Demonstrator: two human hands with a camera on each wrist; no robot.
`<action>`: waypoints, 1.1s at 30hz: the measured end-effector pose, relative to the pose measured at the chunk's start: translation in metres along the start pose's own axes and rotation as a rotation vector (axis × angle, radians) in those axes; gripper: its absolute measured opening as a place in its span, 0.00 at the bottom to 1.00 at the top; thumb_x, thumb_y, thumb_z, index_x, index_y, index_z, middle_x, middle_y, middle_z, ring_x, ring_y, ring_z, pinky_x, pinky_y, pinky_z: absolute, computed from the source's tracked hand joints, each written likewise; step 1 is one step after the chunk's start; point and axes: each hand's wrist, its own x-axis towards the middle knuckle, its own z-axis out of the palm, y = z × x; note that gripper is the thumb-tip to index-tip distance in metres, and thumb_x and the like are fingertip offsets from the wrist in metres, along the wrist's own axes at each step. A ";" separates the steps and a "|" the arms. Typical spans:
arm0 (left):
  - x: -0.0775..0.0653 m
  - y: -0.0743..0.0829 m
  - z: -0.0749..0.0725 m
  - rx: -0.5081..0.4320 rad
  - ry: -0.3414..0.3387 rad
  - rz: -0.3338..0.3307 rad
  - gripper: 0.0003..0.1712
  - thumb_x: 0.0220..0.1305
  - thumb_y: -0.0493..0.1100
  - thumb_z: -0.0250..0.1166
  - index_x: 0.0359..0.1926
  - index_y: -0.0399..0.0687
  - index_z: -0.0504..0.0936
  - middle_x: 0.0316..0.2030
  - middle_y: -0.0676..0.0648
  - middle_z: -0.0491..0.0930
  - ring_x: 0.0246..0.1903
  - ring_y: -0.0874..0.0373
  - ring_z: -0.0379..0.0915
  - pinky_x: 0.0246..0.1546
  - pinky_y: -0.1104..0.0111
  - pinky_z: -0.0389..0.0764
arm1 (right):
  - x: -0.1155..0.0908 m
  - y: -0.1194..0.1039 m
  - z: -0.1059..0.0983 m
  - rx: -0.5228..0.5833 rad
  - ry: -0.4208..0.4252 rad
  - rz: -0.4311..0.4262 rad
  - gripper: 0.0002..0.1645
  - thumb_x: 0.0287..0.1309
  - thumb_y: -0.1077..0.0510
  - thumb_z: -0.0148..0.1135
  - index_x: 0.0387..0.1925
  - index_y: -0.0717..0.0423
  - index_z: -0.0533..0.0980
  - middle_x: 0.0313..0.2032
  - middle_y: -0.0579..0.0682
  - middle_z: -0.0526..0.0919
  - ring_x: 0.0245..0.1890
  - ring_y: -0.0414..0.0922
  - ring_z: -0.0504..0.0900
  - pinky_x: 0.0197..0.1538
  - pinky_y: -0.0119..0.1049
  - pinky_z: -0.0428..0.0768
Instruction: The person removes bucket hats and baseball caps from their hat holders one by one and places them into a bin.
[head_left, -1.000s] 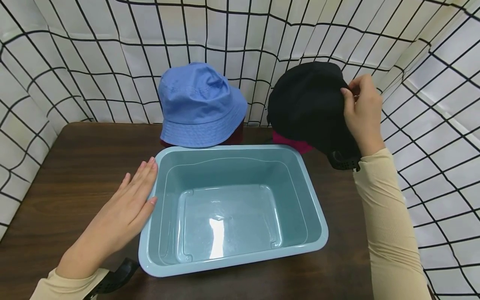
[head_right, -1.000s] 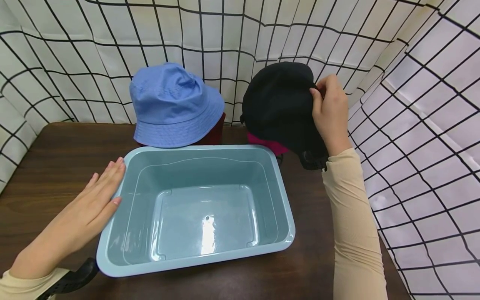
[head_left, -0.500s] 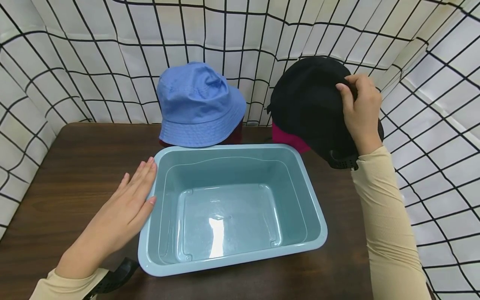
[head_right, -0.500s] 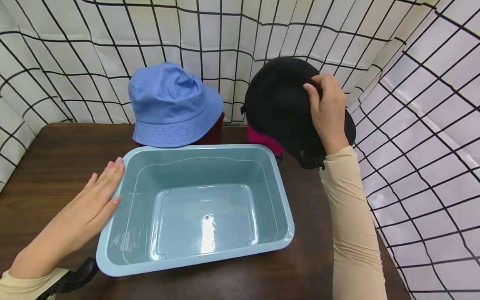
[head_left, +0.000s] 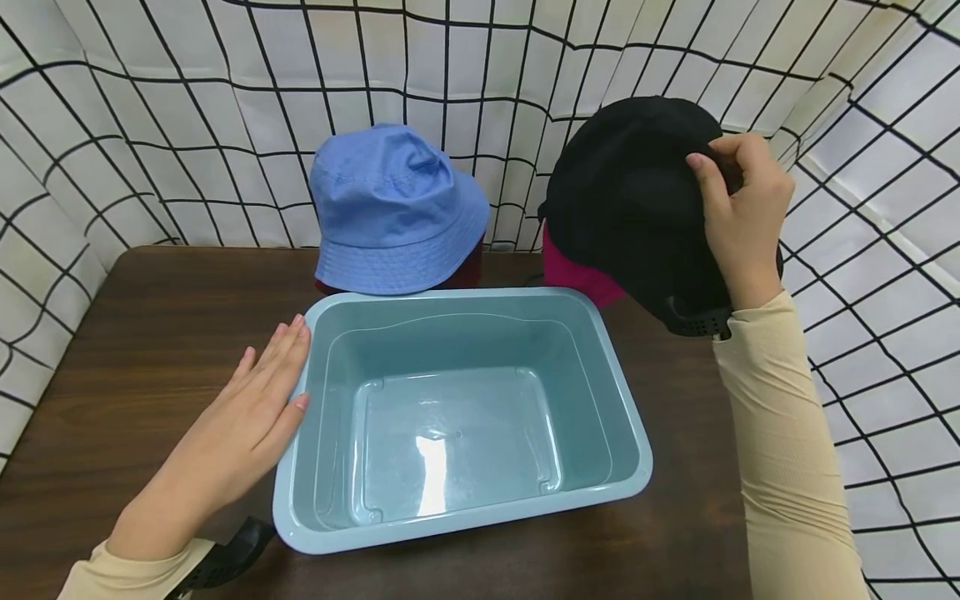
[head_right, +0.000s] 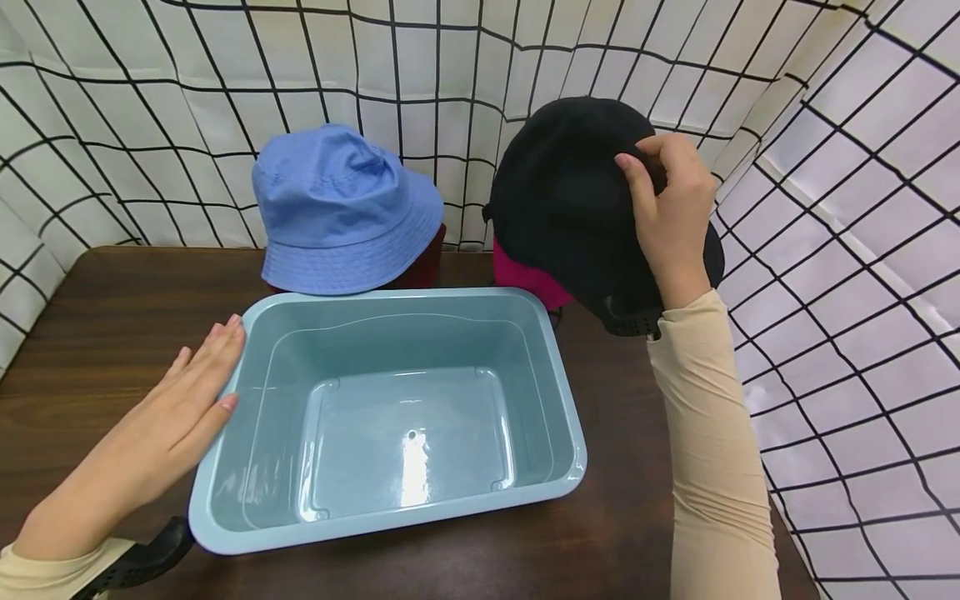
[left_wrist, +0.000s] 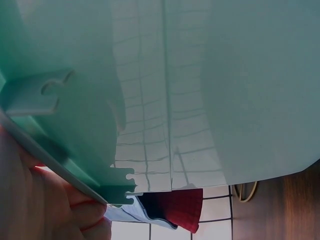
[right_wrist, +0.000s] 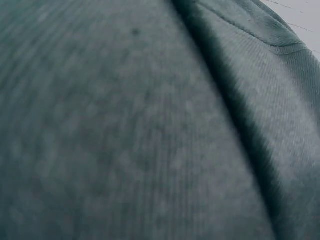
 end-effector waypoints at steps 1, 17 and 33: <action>0.000 0.000 0.000 0.000 0.001 0.000 0.37 0.70 0.42 0.48 0.73 0.38 0.42 0.73 0.41 0.42 0.72 0.53 0.33 0.70 0.57 0.33 | 0.000 -0.001 -0.001 0.005 0.000 -0.004 0.18 0.56 0.57 0.65 0.34 0.73 0.76 0.29 0.29 0.68 0.28 0.25 0.65 0.35 0.23 0.61; 0.000 0.001 -0.001 0.014 0.006 -0.006 0.37 0.71 0.43 0.48 0.73 0.39 0.42 0.73 0.42 0.41 0.72 0.53 0.33 0.70 0.56 0.34 | -0.008 -0.053 -0.016 0.129 -0.179 -0.246 0.08 0.50 0.71 0.66 0.30 0.72 0.74 0.27 0.61 0.77 0.29 0.31 0.70 0.35 0.20 0.67; -0.001 0.001 -0.002 0.016 0.001 -0.019 0.37 0.71 0.43 0.47 0.73 0.39 0.43 0.73 0.42 0.42 0.72 0.52 0.34 0.70 0.56 0.34 | -0.034 -0.111 -0.003 0.329 -0.602 -0.485 0.13 0.50 0.60 0.69 0.30 0.62 0.73 0.24 0.51 0.73 0.25 0.39 0.70 0.32 0.25 0.70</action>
